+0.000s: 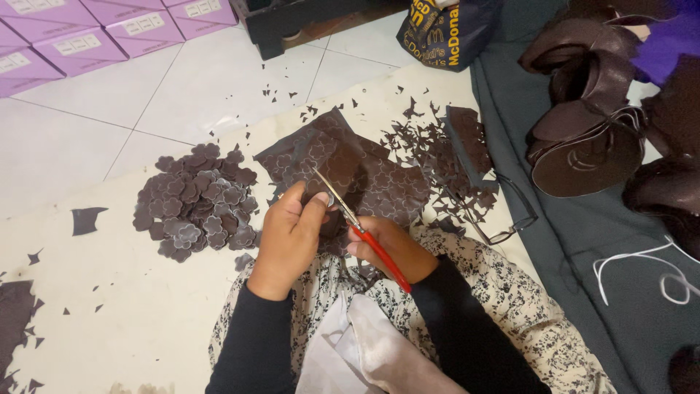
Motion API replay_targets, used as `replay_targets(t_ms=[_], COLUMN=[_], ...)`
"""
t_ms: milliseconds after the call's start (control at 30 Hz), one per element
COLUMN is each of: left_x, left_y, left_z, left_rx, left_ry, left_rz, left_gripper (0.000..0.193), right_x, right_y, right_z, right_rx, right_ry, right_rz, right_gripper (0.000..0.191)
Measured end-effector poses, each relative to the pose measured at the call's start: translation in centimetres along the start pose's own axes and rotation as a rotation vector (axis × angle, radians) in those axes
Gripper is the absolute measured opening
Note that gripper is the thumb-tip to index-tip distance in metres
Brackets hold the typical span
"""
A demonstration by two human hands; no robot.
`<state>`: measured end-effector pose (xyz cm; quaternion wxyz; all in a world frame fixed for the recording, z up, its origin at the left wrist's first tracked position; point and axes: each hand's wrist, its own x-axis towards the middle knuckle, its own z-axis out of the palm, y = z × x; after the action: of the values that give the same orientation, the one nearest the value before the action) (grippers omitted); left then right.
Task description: The person uses red-handled scissors to cut flower-shaped pieces from a sheet of brown patterned leather. The cut shapes are placed in a growing pile on the floor to the left, while the remaining leather sheet is held in the left hand.
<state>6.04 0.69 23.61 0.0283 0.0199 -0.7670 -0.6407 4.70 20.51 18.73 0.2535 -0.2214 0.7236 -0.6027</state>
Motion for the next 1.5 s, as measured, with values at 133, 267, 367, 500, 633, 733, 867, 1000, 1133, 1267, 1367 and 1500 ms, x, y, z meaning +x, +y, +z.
replay_targets(t_ms=[133,267,367,500,633,733,867,1000,1133,1267,1367,1500], left_x=[0.1,0.0,-0.1,0.1,-0.1,-0.2,-0.1,-0.2,-0.2,-0.3,-0.3,0.1], left_y=[0.1,0.1,0.1,-0.1,-0.3,-0.6,-1.0,-1.2,-1.2,-1.4,-1.7,-2.0], left_z=[-0.1,-0.1,-0.2,-0.1,0.3,0.3,0.9,1.2,2.3,2.8,2.8,2.5], left_rx=[0.001,0.046,0.089,0.002,-0.064,-0.149,-0.337,-0.347,-0.401,-0.460,-0.482,-0.473], left_ry=[-0.004,0.056,0.085,0.033,0.017,0.001,-0.043,-0.027,0.026,0.046,0.035,0.058], left_rz=[0.009,-0.011,0.011,0.042,0.020,0.008,0.003,-0.008,-0.027,-0.088,-0.074,-0.082], left_gripper=[0.021,0.022,0.023,0.024,0.023,0.022,0.020,0.021,0.021,0.022,0.022,0.020], right_x=[0.0,0.1,-0.1,0.0,-0.2,-0.4,-0.4,-0.4,-0.5,-0.4,-0.4,-0.3], right_y=[0.0,-0.2,-0.5,-0.7,-0.9,-1.0,-1.4,-1.8,-2.2,-2.4,-2.3,-1.9], right_z=[0.1,0.1,0.2,0.6,0.9,1.0,1.0,1.2,1.9,2.3,2.3,1.9], right_rx=[-0.040,-0.049,-0.092,-0.086,0.031,0.030,0.032,-0.022,-0.060,-0.066,-0.068,-0.068], right_ry=[0.021,0.016,0.042,0.030,0.025,0.085,0.092,0.147,0.238,0.269,0.274,0.242], right_rz=[-0.001,0.005,0.034,0.014,-0.007,0.029,0.024,0.041,0.012,0.020,0.031,0.035], right_gripper=[0.025,0.027,0.028,0.024,0.019,0.017,0.018,0.017,0.015,0.016,0.016,0.017])
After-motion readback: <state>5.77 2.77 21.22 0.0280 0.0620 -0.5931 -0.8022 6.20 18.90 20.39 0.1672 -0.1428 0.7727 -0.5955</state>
